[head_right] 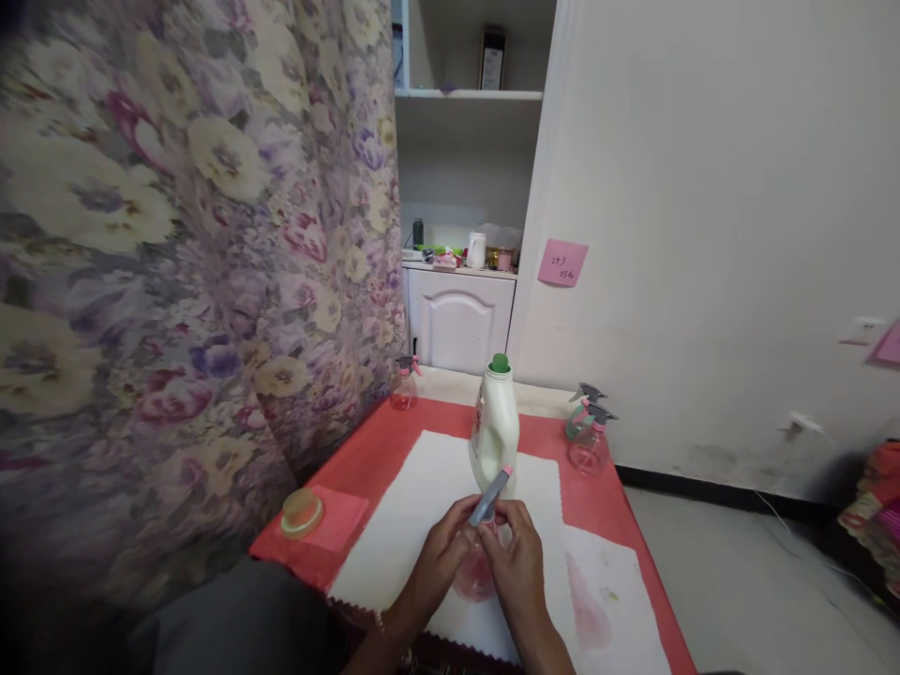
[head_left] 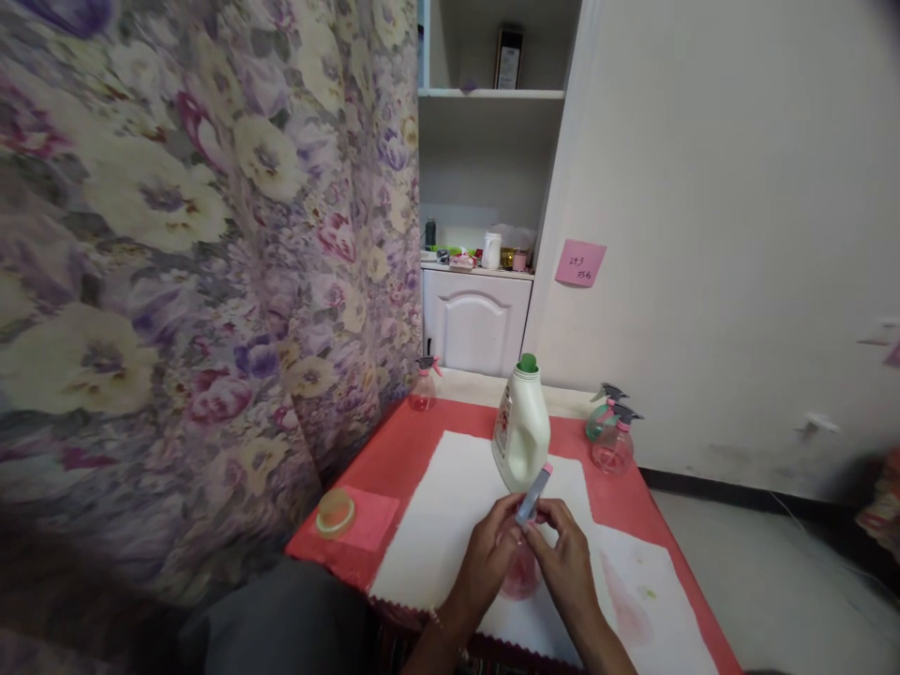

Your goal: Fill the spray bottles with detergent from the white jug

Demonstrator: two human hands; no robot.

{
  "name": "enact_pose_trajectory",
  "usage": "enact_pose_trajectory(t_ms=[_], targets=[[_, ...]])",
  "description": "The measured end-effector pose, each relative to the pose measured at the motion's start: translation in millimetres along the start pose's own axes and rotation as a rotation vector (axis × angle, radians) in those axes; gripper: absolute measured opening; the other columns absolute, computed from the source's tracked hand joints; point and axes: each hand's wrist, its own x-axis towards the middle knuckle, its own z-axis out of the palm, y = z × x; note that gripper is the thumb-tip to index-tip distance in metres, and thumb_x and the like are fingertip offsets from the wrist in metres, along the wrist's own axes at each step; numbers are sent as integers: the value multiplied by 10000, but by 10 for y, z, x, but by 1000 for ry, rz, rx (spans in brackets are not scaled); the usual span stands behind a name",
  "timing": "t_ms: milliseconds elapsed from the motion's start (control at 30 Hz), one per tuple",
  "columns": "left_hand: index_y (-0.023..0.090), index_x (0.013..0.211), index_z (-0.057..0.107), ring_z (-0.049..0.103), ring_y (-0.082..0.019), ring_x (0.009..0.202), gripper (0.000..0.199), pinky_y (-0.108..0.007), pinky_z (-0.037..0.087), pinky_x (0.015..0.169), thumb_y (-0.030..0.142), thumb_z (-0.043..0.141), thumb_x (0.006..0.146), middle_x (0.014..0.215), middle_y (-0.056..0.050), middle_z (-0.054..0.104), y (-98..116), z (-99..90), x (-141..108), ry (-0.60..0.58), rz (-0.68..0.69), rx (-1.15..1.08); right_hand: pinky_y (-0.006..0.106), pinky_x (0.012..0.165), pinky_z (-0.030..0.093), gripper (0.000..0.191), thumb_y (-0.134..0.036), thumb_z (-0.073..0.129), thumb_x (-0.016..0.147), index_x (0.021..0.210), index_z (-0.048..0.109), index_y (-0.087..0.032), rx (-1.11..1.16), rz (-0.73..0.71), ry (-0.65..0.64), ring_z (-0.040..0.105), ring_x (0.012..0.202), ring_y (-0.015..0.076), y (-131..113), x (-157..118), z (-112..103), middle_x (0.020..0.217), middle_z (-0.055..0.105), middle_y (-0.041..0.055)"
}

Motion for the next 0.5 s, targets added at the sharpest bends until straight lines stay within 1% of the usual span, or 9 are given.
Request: enact_pose_trajectory(t_ms=[67, 167, 267, 400, 500], targets=[[187, 1253, 572, 592, -251, 1171, 388, -398, 443, 1032, 337, 514, 899, 1255, -89, 660, 4, 3, 13, 24, -15, 7, 339, 780, 488, 155, -249, 628, 792, 938, 667, -215, 15, -4, -25, 605, 833, 225, -24, 18, -21, 871, 648, 32], [197, 1258, 577, 580, -243, 1191, 380, -393, 431, 1047, 328, 495, 911, 1290, -85, 642, 11, -4, 29, 44, -46, 31, 331, 791, 486, 183, -243, 617, 800, 973, 670, -215, 33, -5, -90, 607, 852, 224, -48, 52, -54, 882, 649, 32], [196, 1267, 575, 584, -235, 1188, 375, -390, 432, 1046, 300, 481, 919, 1282, -84, 648, 46, -11, 57, 24, -49, 51, 328, 805, 477, 191, -234, 599, 803, 979, 672, -217, 46, 9, -122, 605, 866, 220, -54, 64, -62, 884, 647, 26], [191, 1224, 606, 626, -218, 1104, 363, -359, 465, 994, 208, 523, 871, 1202, -69, 689, 114, 26, 113, 19, -38, 131, 318, 799, 479, 161, -221, 609, 789, 939, 665, -218, 58, 18, -44, 604, 866, 212, -48, 30, -11, 871, 640, 13], [185, 1158, 642, 654, -215, 1022, 345, -326, 493, 922, 183, 572, 820, 1114, -56, 722, 165, 74, 150, 57, -94, 198, 321, 805, 485, 154, -209, 603, 794, 937, 657, -216, 57, 0, 16, 604, 869, 209, -43, -3, 32, 881, 638, 16]])
